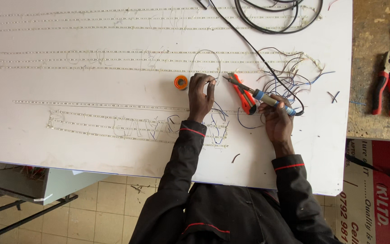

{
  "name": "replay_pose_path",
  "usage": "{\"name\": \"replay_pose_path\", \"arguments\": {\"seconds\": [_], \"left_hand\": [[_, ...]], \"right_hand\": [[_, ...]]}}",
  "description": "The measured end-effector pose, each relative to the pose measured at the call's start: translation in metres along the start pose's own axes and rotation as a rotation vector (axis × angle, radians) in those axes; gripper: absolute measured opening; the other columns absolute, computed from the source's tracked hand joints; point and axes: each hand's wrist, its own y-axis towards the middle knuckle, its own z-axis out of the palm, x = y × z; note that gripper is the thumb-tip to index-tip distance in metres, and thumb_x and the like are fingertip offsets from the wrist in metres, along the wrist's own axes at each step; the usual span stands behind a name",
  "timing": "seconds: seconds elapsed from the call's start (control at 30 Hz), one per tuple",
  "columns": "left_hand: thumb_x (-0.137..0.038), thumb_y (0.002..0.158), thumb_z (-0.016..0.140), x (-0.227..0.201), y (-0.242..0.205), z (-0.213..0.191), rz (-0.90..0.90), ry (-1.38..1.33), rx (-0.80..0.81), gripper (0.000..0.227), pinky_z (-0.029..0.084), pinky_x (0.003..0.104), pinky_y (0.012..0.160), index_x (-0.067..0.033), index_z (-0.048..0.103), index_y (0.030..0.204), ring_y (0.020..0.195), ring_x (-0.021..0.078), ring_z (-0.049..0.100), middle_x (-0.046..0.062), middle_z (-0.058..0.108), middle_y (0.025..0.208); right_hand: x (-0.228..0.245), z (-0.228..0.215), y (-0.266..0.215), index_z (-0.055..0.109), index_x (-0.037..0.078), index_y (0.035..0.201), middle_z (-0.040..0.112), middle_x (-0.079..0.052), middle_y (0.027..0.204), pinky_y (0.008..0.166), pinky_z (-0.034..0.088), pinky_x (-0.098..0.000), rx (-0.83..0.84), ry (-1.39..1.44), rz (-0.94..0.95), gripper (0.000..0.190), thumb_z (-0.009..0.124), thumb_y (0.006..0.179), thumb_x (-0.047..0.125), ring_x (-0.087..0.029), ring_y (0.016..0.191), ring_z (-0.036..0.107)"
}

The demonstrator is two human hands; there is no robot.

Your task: The person solders wires to LED strips on a white work surface. They use a soldering iron and solder wire to attach blue and white wires to the LED strip, occasionally using pliers to hold or adjust the wires.

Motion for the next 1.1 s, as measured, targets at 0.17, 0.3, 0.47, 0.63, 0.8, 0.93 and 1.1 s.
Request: {"name": "replay_pose_path", "arguments": {"seconds": [0.17, 0.3, 0.47, 0.63, 0.8, 0.93, 1.1], "left_hand": [[-0.017, 0.112, 0.072, 0.004, -0.002, -0.002, 0.024, -0.057, -0.024, 0.003, 0.056, 0.046, 0.096, -0.0169, 0.075, 0.111, 0.103, 0.0298, 0.071, 0.001, 0.065, 0.099], [-0.015, 0.108, 0.077, -0.020, 0.003, -0.027, 0.024, -0.145, 0.182, 0.002, 0.053, 0.047, 0.109, -0.0162, 0.078, 0.106, 0.117, 0.0308, 0.068, 0.002, 0.067, 0.104], [-0.020, 0.107, 0.079, -0.027, -0.013, -0.043, 0.123, 0.031, 0.494, 0.006, 0.048, 0.053, 0.116, -0.0178, 0.079, 0.101, 0.138, 0.0329, 0.060, -0.001, 0.068, 0.118], [-0.016, 0.103, 0.080, 0.000, -0.029, -0.036, 0.069, 0.070, 0.634, 0.003, 0.047, 0.053, 0.117, -0.0175, 0.079, 0.102, 0.144, 0.0358, 0.057, 0.001, 0.067, 0.120], [-0.015, 0.105, 0.076, 0.004, -0.022, -0.042, 0.007, -0.078, 0.597, 0.007, 0.048, 0.054, 0.121, -0.0166, 0.082, 0.107, 0.139, 0.0352, 0.063, 0.003, 0.072, 0.118], [-0.015, 0.112, 0.070, -0.015, -0.009, -0.060, -0.086, -0.143, 0.465, 0.013, 0.052, 0.050, 0.119, -0.0133, 0.082, 0.111, 0.131, 0.0343, 0.069, 0.005, 0.073, 0.113], [-0.014, 0.113, 0.069, -0.030, -0.009, -0.066, -0.072, -0.138, 0.343, 0.012, 0.056, 0.046, 0.108, -0.0134, 0.082, 0.113, 0.115, 0.0313, 0.073, 0.005, 0.074, 0.109]], "right_hand": [[0.002, -0.003, 0.000, 0.065, 0.010, 0.148, 0.077, -0.026, 0.106, 0.092, 0.069, -0.0381, -0.006, 0.043, 0.042, 0.051, 0.062, 0.114, 0.048, -0.033, 0.104, 0.082], [-0.002, -0.011, 0.005, 0.065, 0.012, 0.148, 0.077, -0.028, 0.106, 0.092, 0.069, -0.0390, 0.016, 0.119, 0.049, 0.049, 0.060, 0.115, 0.048, -0.035, 0.103, 0.083], [-0.001, -0.013, 0.008, 0.065, 0.012, 0.148, 0.078, -0.027, 0.106, 0.093, 0.069, -0.0399, 0.027, 0.129, 0.062, 0.050, 0.061, 0.114, 0.049, -0.035, 0.102, 0.083], [0.000, -0.010, 0.007, 0.065, 0.014, 0.149, 0.079, -0.027, 0.107, 0.094, 0.069, -0.0387, 0.030, 0.130, 0.067, 0.051, 0.061, 0.114, 0.051, -0.034, 0.104, 0.083], [0.014, -0.005, 0.004, 0.069, 0.015, 0.144, 0.079, -0.022, 0.103, 0.088, 0.070, -0.0352, -0.063, 0.189, 0.118, 0.049, 0.063, 0.112, 0.052, -0.031, 0.100, 0.083], [0.057, 0.001, 0.024, 0.071, 0.015, 0.141, 0.078, -0.020, 0.099, 0.082, 0.069, -0.0353, -0.114, 0.266, 0.128, 0.048, 0.063, 0.111, 0.051, -0.031, 0.093, 0.081], [0.138, 0.061, 0.072, 0.073, 0.002, 0.133, 0.077, -0.028, 0.106, 0.080, 0.070, -0.0404, -0.156, -0.554, -0.635, 0.035, 0.072, 0.121, 0.034, -0.034, 0.093, 0.081]]}}
